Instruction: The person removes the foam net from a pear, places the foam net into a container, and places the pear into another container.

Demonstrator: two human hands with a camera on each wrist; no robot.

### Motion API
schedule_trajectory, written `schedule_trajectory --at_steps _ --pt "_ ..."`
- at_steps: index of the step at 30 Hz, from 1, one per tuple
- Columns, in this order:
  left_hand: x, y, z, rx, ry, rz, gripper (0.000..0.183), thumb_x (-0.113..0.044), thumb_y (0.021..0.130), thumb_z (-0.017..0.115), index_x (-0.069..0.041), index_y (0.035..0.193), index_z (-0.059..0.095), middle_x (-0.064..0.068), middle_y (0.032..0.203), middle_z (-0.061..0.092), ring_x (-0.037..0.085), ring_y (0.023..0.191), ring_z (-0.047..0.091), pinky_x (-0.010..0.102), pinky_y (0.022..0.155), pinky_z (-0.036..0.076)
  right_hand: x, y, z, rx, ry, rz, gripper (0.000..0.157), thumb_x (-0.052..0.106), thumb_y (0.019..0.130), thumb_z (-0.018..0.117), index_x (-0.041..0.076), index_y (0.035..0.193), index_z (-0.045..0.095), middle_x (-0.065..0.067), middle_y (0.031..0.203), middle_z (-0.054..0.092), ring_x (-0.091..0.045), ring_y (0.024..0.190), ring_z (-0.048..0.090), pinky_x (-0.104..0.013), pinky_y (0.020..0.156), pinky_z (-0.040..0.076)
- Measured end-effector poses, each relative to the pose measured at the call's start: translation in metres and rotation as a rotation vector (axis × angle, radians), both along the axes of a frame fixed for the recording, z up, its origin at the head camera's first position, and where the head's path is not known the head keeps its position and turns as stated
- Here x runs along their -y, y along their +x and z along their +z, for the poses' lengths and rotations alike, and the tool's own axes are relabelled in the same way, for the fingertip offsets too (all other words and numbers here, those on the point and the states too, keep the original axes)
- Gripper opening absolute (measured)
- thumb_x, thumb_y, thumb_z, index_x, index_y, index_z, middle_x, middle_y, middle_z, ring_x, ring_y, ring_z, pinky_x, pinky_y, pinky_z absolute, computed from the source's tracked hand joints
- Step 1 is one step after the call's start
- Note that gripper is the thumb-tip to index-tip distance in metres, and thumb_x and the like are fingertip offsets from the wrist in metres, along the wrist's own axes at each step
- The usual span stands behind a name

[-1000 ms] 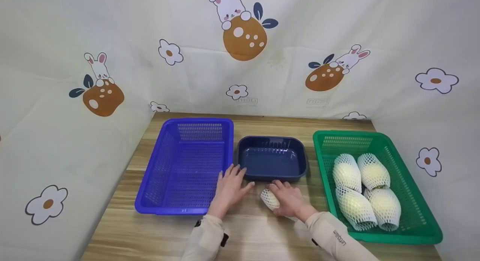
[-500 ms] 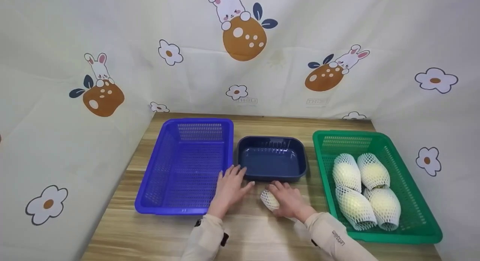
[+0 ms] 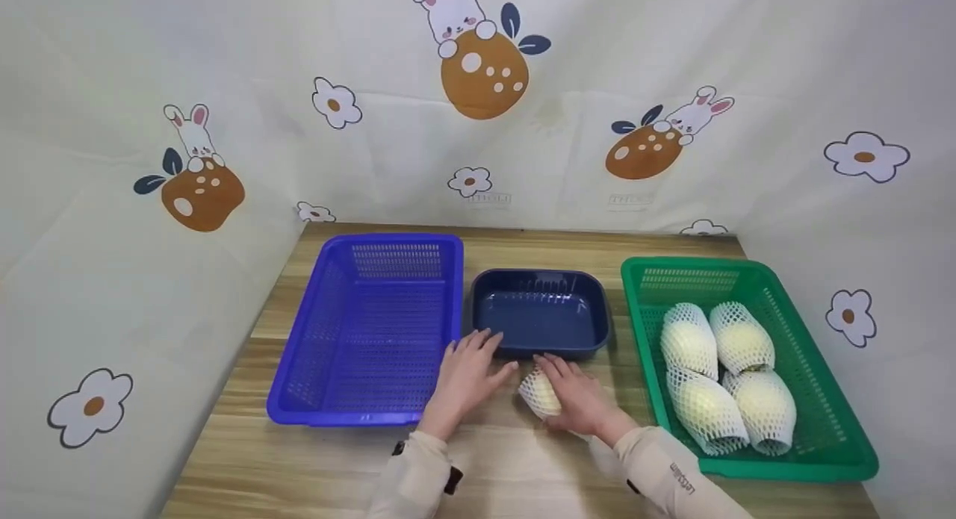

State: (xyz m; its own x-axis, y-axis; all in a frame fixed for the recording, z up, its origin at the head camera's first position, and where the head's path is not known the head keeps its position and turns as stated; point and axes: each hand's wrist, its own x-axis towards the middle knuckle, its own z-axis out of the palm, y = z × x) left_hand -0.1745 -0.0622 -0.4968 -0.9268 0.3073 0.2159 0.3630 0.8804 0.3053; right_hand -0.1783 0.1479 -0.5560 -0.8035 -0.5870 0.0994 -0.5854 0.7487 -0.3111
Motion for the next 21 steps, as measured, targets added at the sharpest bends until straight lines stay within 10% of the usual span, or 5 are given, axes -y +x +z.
schedule_trajectory --at_steps 21 --pt "-0.030 0.021 -0.040 0.090 0.148 -0.085 0.052 -0.041 0.084 0.053 -0.005 0.122 0.051 0.012 0.116 0.054 0.028 0.104 0.050 0.043 0.083 0.040 -0.018 0.015 -0.015 0.034 -0.260 0.014 0.095 0.019 0.056 0.081 -0.012 0.130 0.028 -0.029 0.129 0.033 -0.040 0.120 0.029 -0.047 0.094 0.027"
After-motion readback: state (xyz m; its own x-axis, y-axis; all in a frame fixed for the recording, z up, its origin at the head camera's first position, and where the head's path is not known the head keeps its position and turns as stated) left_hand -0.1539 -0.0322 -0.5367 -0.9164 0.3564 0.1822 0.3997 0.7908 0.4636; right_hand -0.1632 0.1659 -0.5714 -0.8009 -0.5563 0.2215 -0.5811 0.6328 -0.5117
